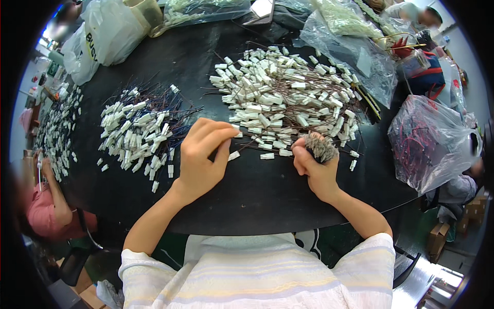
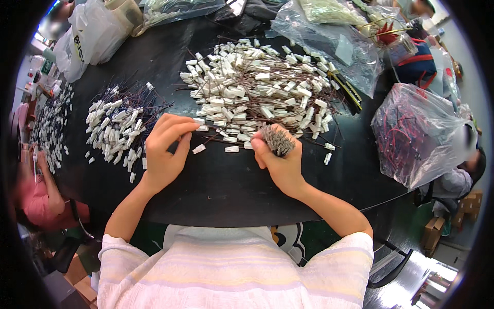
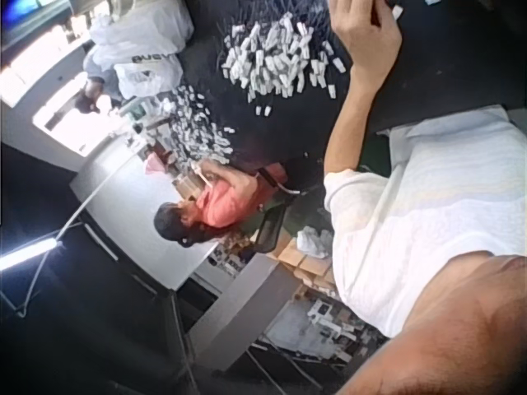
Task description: The person holds a bundle of wires in one hand and inserts the wire terminals into plastic connector housings one by one by hand.
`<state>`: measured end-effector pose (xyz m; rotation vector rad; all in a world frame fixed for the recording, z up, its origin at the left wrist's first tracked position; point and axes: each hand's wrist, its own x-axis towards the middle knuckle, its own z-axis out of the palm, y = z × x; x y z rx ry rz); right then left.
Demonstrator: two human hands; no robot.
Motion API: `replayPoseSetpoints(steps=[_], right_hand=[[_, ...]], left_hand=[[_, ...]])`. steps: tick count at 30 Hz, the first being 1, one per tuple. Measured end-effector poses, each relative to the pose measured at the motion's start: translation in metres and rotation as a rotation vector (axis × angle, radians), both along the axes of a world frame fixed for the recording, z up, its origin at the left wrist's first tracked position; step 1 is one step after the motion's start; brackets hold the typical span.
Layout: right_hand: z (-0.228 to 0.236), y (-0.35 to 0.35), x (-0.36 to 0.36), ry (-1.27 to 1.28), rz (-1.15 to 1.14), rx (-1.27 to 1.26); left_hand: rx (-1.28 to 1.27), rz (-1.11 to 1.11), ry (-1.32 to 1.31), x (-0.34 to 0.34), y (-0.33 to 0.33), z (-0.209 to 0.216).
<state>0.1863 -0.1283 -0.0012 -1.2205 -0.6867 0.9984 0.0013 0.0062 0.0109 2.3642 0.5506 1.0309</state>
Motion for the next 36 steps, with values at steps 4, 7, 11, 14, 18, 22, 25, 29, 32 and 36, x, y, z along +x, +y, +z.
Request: replayPoseSetpoints(steps=[4, 7, 11, 14, 18, 22, 25, 29, 32, 36], right_hand=[[-0.006, -0.002, -0.011, -0.441, 0.080, -0.064], [-0.007, 0.003, -0.012, -0.743, 0.163, 0.002], [-0.010, 0.013, -0.021, -0.716, 0.157, 0.125], [-0.006, 0.015, -0.020, -0.733, 0.162, 0.132], [-0.011, 0.014, -0.020, -0.759, 0.194, 0.158], [-0.008, 0.015, -0.020, -0.794, 0.223, 0.144], [-0.009, 0.015, -0.020, -0.771, 0.249, 0.165], [-0.010, 0.015, -0.019, -0.752, 0.295, 0.183], [-0.012, 0.015, -0.018, -0.750, 0.318, 0.209], [-0.011, 0.015, -0.018, -0.757, 0.329, 0.202]], left_hand=[[-0.231, -0.082, 0.292, -0.014, -0.005, 0.004], [-0.151, -0.087, 0.324, -0.016, -0.007, -0.003], [-0.394, -0.044, 0.257, -0.017, -0.011, -0.006], [-0.634, -0.027, 0.185, -0.018, -0.017, -0.010], [-0.641, -0.060, 0.190, -0.017, -0.020, -0.008], [-0.528, -0.125, 0.155, -0.015, -0.020, -0.011], [-0.469, -0.173, 0.117, -0.013, -0.020, -0.011], [-0.405, -0.203, 0.095, -0.006, -0.026, -0.013], [-0.384, -0.242, 0.064, -0.005, -0.027, -0.018], [-0.366, -0.240, 0.040, -0.004, -0.025, -0.020]])
